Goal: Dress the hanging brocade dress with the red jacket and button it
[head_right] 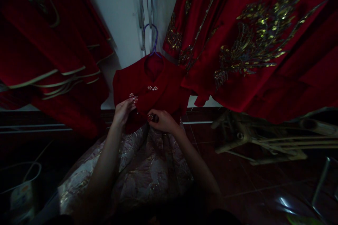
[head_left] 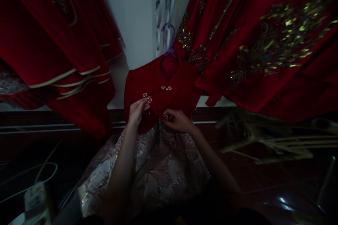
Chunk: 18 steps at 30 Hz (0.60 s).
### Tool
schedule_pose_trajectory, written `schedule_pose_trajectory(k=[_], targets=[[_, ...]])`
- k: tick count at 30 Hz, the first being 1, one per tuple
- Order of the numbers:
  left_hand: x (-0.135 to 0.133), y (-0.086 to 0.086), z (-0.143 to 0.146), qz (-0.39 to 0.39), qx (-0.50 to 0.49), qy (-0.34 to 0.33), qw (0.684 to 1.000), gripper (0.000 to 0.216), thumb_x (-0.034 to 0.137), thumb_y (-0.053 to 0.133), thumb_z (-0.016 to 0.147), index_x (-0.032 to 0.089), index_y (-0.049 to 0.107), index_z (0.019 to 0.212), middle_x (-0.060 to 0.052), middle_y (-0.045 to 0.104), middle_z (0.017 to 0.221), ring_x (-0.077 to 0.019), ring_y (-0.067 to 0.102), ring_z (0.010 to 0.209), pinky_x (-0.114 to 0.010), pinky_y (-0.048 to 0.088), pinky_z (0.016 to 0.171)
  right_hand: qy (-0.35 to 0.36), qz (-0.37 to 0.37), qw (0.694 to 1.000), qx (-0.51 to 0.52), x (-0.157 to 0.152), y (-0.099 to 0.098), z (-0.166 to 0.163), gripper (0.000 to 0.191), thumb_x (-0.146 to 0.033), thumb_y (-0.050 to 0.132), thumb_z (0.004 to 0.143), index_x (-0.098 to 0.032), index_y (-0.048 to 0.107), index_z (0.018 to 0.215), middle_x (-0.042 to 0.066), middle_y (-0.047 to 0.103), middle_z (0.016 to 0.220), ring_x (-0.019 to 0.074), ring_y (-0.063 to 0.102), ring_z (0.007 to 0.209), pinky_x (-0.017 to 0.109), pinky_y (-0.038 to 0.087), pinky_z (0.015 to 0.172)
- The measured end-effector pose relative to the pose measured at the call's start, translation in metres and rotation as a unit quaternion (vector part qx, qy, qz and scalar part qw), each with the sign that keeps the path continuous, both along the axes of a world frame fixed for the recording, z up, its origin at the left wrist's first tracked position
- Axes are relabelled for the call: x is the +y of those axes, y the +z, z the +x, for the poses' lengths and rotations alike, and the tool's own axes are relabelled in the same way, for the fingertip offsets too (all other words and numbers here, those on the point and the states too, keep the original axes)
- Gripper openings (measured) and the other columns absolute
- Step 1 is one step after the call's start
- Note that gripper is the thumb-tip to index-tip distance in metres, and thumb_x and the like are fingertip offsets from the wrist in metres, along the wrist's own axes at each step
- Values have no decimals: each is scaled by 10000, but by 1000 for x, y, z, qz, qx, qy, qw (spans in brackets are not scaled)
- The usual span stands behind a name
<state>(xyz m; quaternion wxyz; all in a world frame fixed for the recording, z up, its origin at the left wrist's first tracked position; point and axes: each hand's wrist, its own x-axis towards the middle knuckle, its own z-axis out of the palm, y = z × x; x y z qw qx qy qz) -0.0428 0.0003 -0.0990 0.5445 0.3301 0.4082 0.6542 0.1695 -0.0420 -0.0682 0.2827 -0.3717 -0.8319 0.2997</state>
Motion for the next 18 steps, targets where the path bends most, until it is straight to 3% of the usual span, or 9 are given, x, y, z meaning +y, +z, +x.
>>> schedule_pose_trajectory(k=[7, 11, 13, 16, 18], targets=[[5, -10, -3, -12, 28, -4, 1000, 328, 352, 759, 616, 120, 716, 844, -106, 726, 1005, -145, 682, 766, -291, 564, 736, 0, -2, 1000, -6, 0, -1, 1, 177, -179, 573, 767, -200, 608, 939, -33, 640, 736, 92, 578, 606, 186, 396, 574], [5, -12, -5, -29, 49, 27, 998, 362, 372, 779, 568, 121, 697, 816, -85, 731, 956, -123, 658, 676, -282, 556, 676, 4, -11, 1000, -27, -1, 4, 2, 185, -194, 563, 778, -200, 605, 959, -33, 640, 741, 90, 574, 607, 187, 389, 582], [5, -7, -3, -32, 64, 4, 997, 374, 415, 762, 599, 128, 699, 830, -78, 730, 934, -118, 652, 673, -268, 547, 661, 10, -18, 999, -42, -1, 8, 6, 194, -184, 557, 772, -195, 609, 958, -33, 636, 739, 89, 570, 618, 185, 385, 592], [12, 12, 8, -27, 129, -82, 988, 407, 490, 702, 679, 125, 711, 859, -80, 722, 823, -126, 640, 649, -254, 523, 619, 25, -28, 996, -76, 0, 17, 19, 184, -158, 537, 755, -185, 620, 917, -27, 637, 751, 93, 570, 649, 188, 382, 610], [23, 30, 19, 36, 210, -107, 971, 392, 486, 668, 724, 129, 707, 880, -81, 713, 812, -137, 639, 675, -259, 516, 634, 37, -41, 993, -109, 1, 21, 29, 192, -152, 527, 746, -182, 626, 908, -17, 646, 771, 102, 574, 670, 197, 386, 626]])
